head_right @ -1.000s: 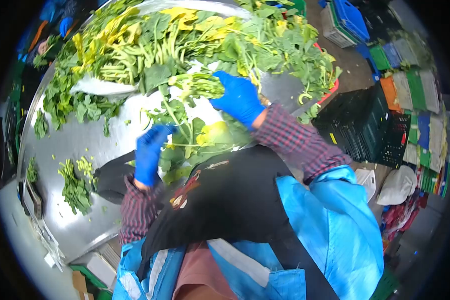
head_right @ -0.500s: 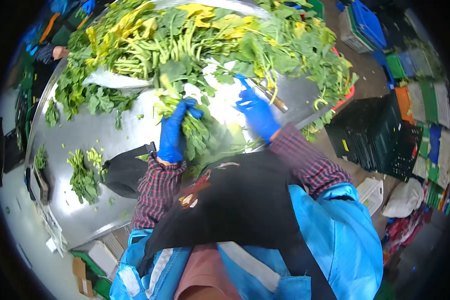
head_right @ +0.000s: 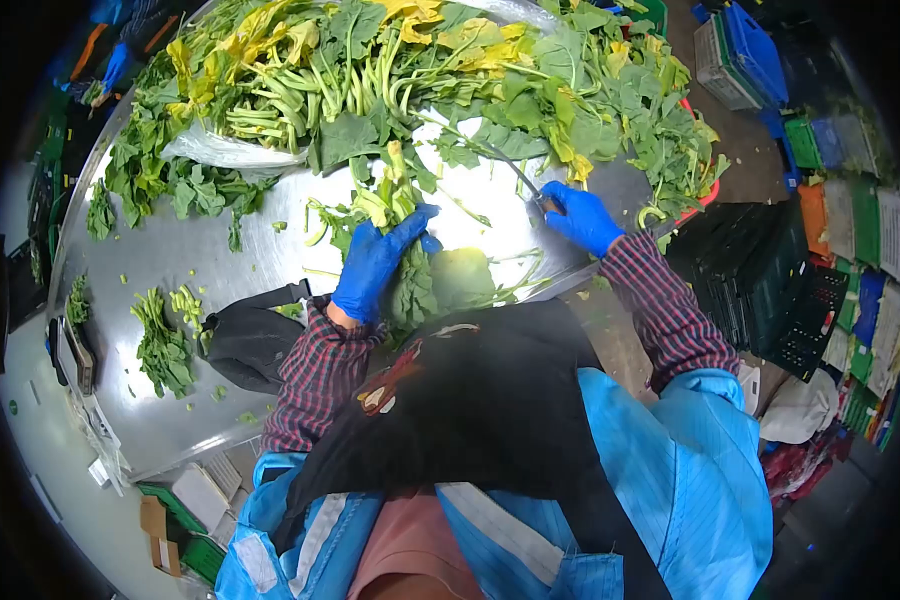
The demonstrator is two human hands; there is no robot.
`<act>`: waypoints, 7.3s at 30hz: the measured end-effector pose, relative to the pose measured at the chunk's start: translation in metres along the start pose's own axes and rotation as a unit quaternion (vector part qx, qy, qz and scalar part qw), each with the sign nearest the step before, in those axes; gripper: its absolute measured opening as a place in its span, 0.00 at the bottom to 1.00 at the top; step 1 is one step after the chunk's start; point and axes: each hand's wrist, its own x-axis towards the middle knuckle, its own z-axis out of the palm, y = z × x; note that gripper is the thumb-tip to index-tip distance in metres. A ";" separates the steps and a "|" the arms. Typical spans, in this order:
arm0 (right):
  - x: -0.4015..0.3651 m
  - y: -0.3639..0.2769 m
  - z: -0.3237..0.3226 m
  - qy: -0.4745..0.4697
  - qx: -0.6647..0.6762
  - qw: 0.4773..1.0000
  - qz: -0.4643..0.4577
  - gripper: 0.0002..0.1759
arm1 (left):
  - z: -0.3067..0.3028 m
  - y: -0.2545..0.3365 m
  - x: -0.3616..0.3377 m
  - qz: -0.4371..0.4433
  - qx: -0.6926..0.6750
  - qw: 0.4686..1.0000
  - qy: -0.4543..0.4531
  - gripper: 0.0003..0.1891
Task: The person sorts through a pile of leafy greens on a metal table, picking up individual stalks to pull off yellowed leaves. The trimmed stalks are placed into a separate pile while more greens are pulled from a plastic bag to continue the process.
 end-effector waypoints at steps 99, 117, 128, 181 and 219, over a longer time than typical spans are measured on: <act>0.082 -0.390 0.167 -0.318 0.409 0.855 -0.028 0.18 | -0.573 -0.033 -0.232 -0.053 0.527 0.708 0.467 0.48; 0.123 -0.240 0.022 0.323 0.369 0.869 -0.066 0.12 | -0.545 0.051 -0.161 -0.267 0.655 0.383 0.594 0.50; 0.211 -0.173 0.045 0.203 0.323 0.920 0.091 0.26 | -0.343 0.071 -0.035 0.339 0.482 0.764 0.261 0.30; 0.225 -0.140 -0.006 -0.054 0.641 0.765 -0.013 0.34 | -0.003 0.014 0.134 0.247 0.400 0.864 0.183 0.35; 0.037 -0.102 -0.005 0.122 0.577 0.795 -0.140 0.24 | 0.051 0.022 0.078 0.046 0.009 0.996 -0.078 0.27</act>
